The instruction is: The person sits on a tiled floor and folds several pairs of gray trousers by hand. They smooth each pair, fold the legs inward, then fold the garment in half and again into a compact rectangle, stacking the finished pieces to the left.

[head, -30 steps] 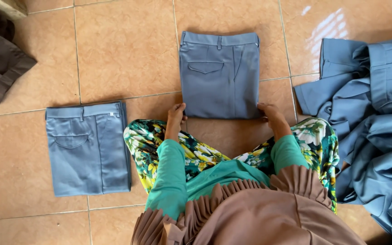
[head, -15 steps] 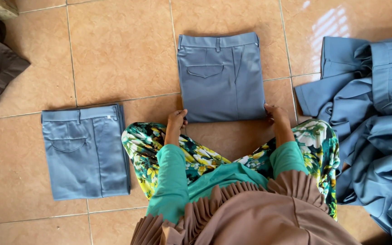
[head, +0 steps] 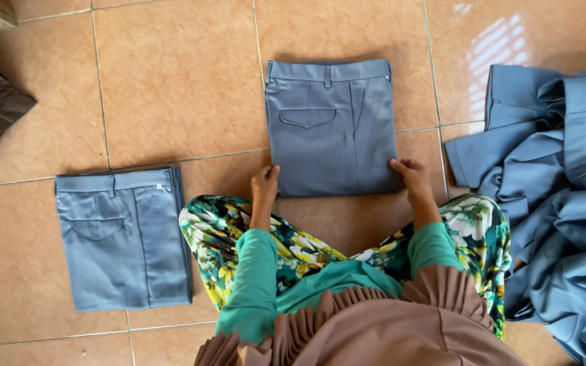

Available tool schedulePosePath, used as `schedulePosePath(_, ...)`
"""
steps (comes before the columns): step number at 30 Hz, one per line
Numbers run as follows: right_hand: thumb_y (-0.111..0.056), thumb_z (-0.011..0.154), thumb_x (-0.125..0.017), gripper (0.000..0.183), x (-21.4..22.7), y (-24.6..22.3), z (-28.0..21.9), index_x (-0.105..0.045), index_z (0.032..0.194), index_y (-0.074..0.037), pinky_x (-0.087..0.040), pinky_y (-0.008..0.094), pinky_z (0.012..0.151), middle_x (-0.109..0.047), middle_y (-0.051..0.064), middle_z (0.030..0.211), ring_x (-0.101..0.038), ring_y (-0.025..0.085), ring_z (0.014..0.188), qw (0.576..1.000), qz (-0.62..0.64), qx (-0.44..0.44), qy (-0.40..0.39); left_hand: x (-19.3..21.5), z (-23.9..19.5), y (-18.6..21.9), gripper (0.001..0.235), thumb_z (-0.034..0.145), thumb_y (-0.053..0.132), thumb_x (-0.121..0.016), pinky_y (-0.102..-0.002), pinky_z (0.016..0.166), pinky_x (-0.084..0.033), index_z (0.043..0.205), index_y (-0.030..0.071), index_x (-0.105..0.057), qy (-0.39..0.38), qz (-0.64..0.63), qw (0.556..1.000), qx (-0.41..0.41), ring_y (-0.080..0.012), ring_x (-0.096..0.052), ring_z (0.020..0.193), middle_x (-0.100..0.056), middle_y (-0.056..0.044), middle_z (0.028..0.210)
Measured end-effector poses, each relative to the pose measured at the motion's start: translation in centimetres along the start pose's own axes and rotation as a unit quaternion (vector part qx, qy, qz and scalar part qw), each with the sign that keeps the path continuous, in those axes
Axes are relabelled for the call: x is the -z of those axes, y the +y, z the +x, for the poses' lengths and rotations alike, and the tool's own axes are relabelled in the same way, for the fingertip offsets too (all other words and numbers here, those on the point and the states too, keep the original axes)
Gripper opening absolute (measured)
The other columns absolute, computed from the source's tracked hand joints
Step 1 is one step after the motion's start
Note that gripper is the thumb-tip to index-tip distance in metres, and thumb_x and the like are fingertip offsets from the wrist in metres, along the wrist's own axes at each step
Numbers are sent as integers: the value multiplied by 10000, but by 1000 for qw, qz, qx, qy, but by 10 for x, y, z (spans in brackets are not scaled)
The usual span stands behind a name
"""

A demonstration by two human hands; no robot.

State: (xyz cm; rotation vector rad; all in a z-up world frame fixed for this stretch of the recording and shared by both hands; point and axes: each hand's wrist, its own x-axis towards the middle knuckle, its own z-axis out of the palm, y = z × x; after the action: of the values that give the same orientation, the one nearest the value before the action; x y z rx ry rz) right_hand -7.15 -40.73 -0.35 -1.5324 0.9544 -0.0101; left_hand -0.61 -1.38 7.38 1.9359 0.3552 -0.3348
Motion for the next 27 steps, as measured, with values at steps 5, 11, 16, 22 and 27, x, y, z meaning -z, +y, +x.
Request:
schedulePosePath(5,-499,949,-804,484,-19,4,84,-748,1140,-59,-567,413,678,-709,190,989,-696,320,937,998,-51,24,3,-22,60,14,720,971,673,-550,-528,920,-566,1272,34,-687,52,172,984,-3,-391,-719,1062,-739,-225,1127)
schedulePosePath(11,-488,922,-828,383,-53,-65,96,-780,1104,-155,-552,416,850,-728,113,1029,-683,266,1039,995,-49,41,81,-47,152,-36,494,973,506,-648,-467,849,-583,1174,61,-728,119,16,992,-42,-322,-740,971,-770,-144,1010)
schedulePosePath(16,-411,866,-864,241,-55,-53,83,-809,944,-190,-471,306,618,-679,43,777,-625,183,775,986,-48,86,136,-48,149,-39,327,957,427,-691,-441,851,-589,1190,200,-718,140,70,984,-86,-259,-753,972,-788,-22,1013)
schedulePosePath(22,-302,1012,-746,510,-77,-105,28,-616,1383,22,-495,613,950,-605,346,1276,-555,524,1211,847,-304,397,182,-68,83,56,537,964,387,-682,-525,958,-494,1455,296,-487,260,321,882,-226,-342,-533,1264,-441,-71,1489)
schedulePosePath(27,-513,1127,-429,658,-114,-101,36,-380,1617,-78,-170,635,1185,-249,184,1679,-179,393,1534,738,-475,467,108,-118,92,51,600,1065,590,-320,-654,1203,-247,1607,332,-307,191,451,775,-399,-374,-293,1539,-335,-131,1649)
